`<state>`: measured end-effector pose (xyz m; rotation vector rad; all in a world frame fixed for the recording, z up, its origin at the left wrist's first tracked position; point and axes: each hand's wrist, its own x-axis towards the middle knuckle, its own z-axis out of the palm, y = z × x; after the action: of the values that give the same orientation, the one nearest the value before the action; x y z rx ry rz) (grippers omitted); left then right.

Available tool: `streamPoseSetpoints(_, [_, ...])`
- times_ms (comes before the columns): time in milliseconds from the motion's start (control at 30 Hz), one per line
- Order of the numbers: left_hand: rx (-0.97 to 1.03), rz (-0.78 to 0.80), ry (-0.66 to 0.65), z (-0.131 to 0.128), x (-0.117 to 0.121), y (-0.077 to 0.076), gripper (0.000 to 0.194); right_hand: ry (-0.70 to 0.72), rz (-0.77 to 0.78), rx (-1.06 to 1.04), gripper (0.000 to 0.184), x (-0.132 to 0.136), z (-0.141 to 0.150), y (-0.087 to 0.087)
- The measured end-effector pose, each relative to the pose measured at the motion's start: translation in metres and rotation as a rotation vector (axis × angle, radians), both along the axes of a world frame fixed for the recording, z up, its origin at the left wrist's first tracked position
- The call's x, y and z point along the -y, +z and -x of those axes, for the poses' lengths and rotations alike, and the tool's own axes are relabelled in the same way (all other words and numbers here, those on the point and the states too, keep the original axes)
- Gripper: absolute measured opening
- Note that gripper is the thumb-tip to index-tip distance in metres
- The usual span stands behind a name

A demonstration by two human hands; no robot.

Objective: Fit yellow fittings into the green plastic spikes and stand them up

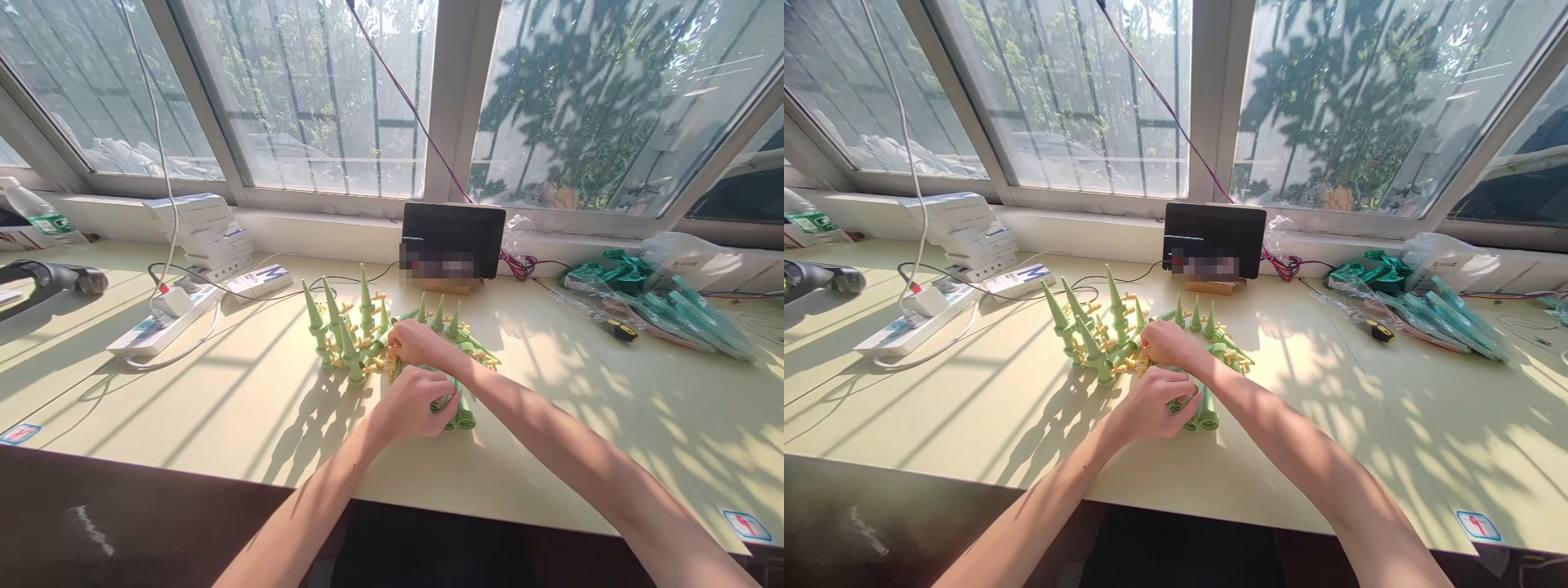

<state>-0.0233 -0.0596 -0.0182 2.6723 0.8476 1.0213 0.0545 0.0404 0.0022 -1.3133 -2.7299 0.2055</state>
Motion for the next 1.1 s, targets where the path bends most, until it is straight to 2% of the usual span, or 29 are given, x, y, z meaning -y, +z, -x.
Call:
streamPoseSetpoints(300, [0.002, 0.01, 0.004, 0.001, -0.001, 0.001, 0.029, 0.077, 0.032, -0.143, 0.024, -0.003, -0.002, -0.005])
streamPoseSetpoints(533, [0.025, 0.016, 0.034, 0.002, -0.002, 0.003, 0.031, 0.119, -0.04, -0.441, 0.013, 0.0, -0.022, 0.005])
streamPoseSetpoints(667, [0.105, 0.04, 0.098, 0.003, -0.006, 0.004, 0.036, 0.054, -0.073, -0.566, 0.016, 0.014, -0.054, 0.009])
streamPoseSetpoints(767, [0.17, 0.057, 0.178, 0.004, -0.009, 0.004, 0.037, 0.003, -0.055, -0.673, 0.02, 0.032, -0.083, 0.005])
streamPoseSetpoints(867, [0.238, 0.073, 0.273, 0.005, -0.012, 0.007, 0.039, -0.166, -0.024, -0.808, 0.019, 0.049, -0.106, -0.005])
streamPoseSetpoints(967, [0.313, 0.109, 0.372, 0.007, -0.016, 0.011, 0.029, -0.274, -0.042, -0.942, 0.02, 0.056, -0.117, -0.017])
streamPoseSetpoints(1100, [0.384, 0.187, 0.484, 0.012, -0.022, 0.016, 0.022, -0.275, -0.063, -0.981, 0.022, 0.055, -0.119, -0.026])
